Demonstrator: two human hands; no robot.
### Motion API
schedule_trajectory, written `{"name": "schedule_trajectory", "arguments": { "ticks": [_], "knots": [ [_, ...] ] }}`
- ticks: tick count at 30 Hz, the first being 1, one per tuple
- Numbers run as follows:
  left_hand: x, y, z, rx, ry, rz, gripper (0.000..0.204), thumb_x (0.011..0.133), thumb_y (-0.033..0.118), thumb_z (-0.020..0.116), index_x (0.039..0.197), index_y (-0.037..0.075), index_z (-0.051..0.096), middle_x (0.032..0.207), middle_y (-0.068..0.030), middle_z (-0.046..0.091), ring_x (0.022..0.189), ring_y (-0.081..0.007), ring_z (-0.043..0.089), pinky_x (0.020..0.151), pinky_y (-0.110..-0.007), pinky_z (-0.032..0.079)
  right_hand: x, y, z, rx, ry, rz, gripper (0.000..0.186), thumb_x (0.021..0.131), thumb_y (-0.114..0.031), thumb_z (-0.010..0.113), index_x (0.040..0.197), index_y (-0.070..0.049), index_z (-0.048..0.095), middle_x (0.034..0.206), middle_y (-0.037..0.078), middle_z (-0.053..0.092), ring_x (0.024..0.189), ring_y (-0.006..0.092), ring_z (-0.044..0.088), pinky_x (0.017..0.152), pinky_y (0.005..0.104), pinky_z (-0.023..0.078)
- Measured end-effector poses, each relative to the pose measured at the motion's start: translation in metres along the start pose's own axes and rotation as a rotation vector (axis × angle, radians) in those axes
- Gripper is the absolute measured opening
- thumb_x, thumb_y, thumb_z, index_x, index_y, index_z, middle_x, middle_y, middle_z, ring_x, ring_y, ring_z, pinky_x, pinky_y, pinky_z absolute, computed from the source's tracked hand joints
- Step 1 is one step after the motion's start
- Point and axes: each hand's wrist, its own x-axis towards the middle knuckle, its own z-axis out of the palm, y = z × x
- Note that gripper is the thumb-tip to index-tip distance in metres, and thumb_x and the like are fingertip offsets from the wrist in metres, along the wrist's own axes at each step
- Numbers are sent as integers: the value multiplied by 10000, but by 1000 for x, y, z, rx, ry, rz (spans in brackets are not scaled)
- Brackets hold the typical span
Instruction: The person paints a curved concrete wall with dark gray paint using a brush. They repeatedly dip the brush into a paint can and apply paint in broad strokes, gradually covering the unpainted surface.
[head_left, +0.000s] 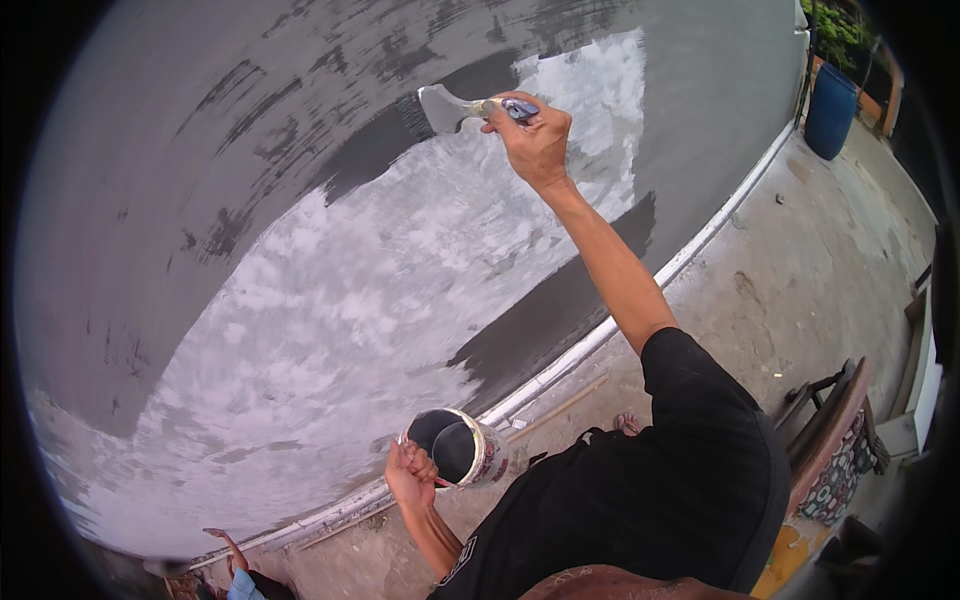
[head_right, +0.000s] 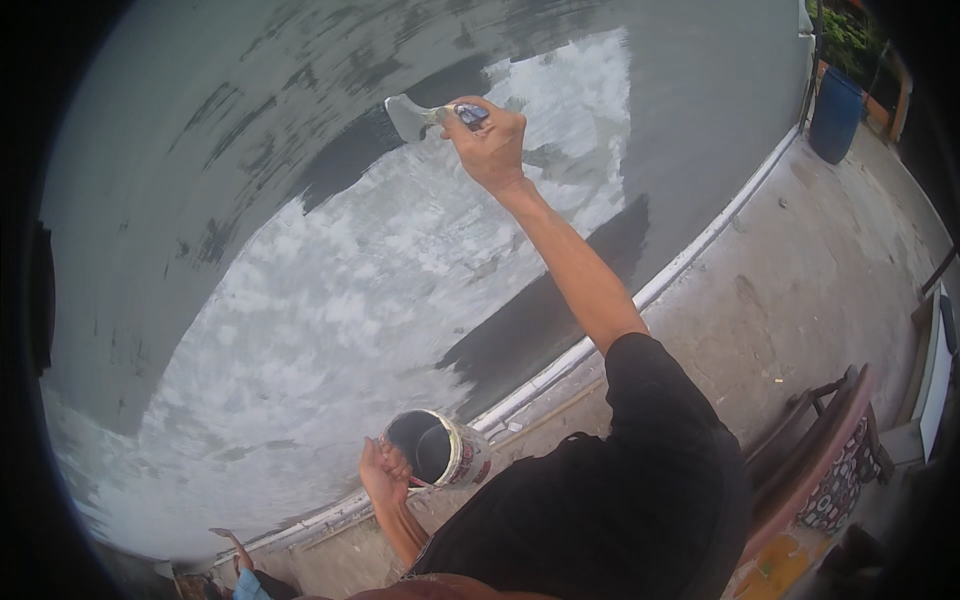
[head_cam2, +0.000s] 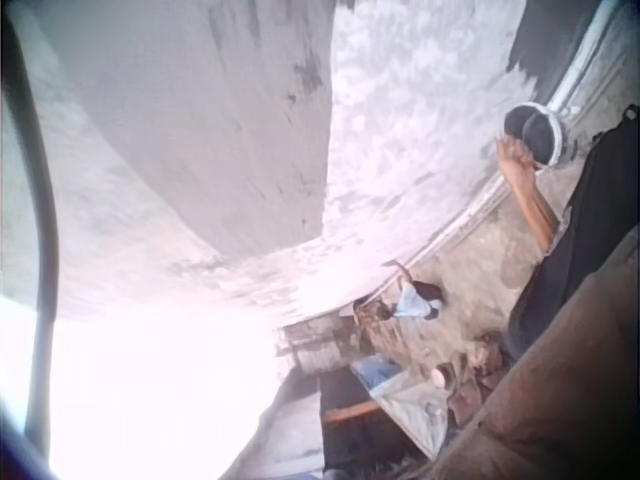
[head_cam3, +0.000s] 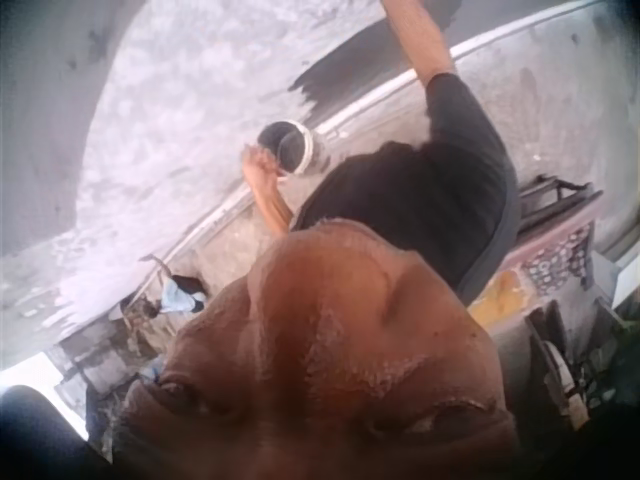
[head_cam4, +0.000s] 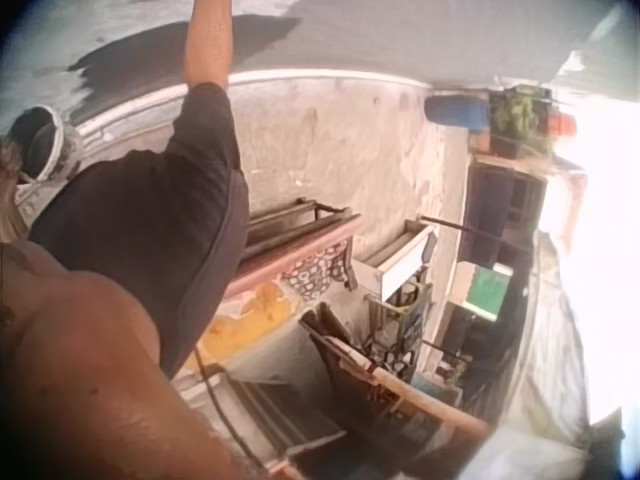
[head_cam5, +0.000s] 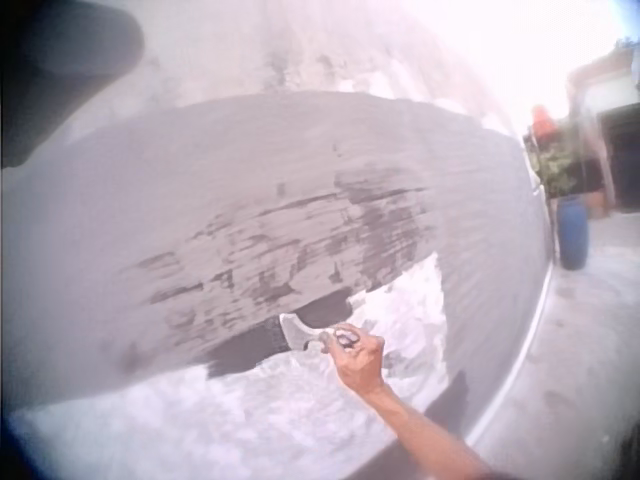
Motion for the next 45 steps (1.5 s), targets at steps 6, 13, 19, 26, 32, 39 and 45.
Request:
{"name": "schedule_trajectory", "arguments": {
  "ticks": [6,13,19,26,32,39,45],
  "knots": [
    [2,-6,-9,40,-8,-1,425,1020,496,415,802,133,453,531,71,242,427,-69,183,417,-248,188,72,47,-125,-586,391,-188,147,824,-123,707,886,9,726,696,127,713,603,219,706,556,294,517],
    [12,-6,10,59,2,-36,434,1030,487,413,807,118,460,527,71,234,422,-58,164,402,-242,156,7,15,-19,-497,211,-348,153,785,-41,706,924,22,692,734,139,674,574,262,638,531,327,479],
    [13,-10,16,57,0,-45,437,1029,487,415,795,120,455,526,67,233,418,-61,160,398,-246,150,5,-12,-42,21,-136,11,154,878,-48,693,992,55,703,833,111,739,749,155,731,667,250,576],
    [19,-19,39,107,-24,-32,432,1020,501,415,800,131,457,527,67,249,421,-68,178,406,-251,164,105,66,-169,-232,203,9,138,879,-55,678,932,70,696,783,110,731,698,158,723,643,273,577],
    [31,-37,69,75,12,-30,449,1010,526,423,782,140,451,515,67,249,407,-68,158,394,-251,153,129,87,-202,-809,388,-266,123,802,-120,691,858,-10,694,662,163,643,585,328,635,528,386,462],
    [51,-53,84,83,207,-60,433,972,511,516,779,123,502,635,7,400,577,-161,377,542,-340,314,58,26,-118,-167,-28,-258,145,826,-49,692,947,29,700,776,140,709,649,218,704,540,287,498],
    [110,-61,-34,110,-357,-304,550,959,664,425,961,131,561,883,-40,565,840,-220,528,786,-404,463,120,87,-183,110,-60,140,155,884,-32,670,965,99,685,805,135,722,731,166,722,664,265,586]
  ]
}}
